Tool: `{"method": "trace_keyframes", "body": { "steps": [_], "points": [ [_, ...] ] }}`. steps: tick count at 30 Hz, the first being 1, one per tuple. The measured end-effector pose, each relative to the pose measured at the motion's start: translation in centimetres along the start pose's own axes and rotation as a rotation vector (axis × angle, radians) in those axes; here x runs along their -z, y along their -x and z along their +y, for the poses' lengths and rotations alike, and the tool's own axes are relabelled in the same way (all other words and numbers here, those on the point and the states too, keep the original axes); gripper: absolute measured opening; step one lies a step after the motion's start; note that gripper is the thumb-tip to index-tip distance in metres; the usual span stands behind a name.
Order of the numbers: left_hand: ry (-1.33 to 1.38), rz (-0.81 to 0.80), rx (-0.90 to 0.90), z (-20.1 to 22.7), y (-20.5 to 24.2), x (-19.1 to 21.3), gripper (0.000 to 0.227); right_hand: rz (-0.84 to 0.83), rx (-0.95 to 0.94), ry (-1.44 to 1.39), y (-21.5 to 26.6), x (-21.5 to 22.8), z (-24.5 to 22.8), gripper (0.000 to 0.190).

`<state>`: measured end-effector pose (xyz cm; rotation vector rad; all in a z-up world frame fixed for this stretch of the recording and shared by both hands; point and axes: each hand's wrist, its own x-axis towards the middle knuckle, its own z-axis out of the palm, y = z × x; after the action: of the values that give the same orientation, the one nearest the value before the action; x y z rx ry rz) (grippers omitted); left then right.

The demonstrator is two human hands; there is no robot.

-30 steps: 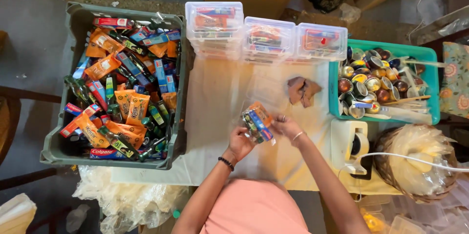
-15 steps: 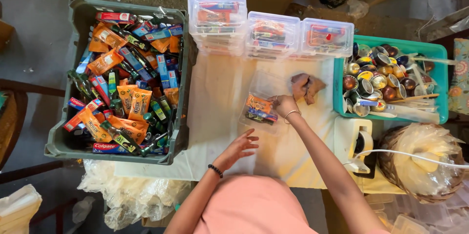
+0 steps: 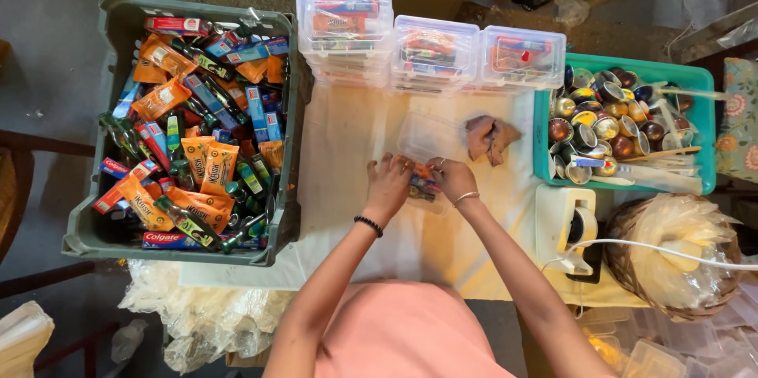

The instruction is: The person sorts small packaged items from a large green bin and places them into clear plastic bags. They then place the filled bags into small clear plastic containers and stack them on the table.

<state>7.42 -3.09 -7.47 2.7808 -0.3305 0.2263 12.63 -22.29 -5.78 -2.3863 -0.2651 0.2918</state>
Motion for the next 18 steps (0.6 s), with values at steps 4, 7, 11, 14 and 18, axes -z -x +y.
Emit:
{"method": "trace_keyframes", "body": {
  "steps": [4, 7, 11, 14, 18],
  "points": [
    [-0.139, 0.017, -0.015, -0.7, 0.2, -4.1, 0.043, 0.157, 0.121, 0.233, 1.9, 0.6, -0.7, 0.025],
    [-0.012, -0.091, 0.044, -0.5, 0.3, -4.9, 0.056, 0.001, 0.003, 0.595, 3.1, 1.2, -2.6, 0.028],
    [-0.194, -0.104, 0.049, -1.1, 0.3, -6.4, 0.053, -0.052, -0.209, 0.554, 3.3, 0.8, -1.5, 0.051],
    [0.006, -0.290, 0.120, -0.8, -1.3, -0.8, 0.063, 0.156, -0.098, 0.273, 3.1, -2.4, 5.9, 0.056],
    [0.413, -0.195, 0.396, -0.9, -0.4, 2.1, 0.103, 0.312, -0.634, -0.828, 2.6, -4.0, 9.5, 0.050]
  ]
}}
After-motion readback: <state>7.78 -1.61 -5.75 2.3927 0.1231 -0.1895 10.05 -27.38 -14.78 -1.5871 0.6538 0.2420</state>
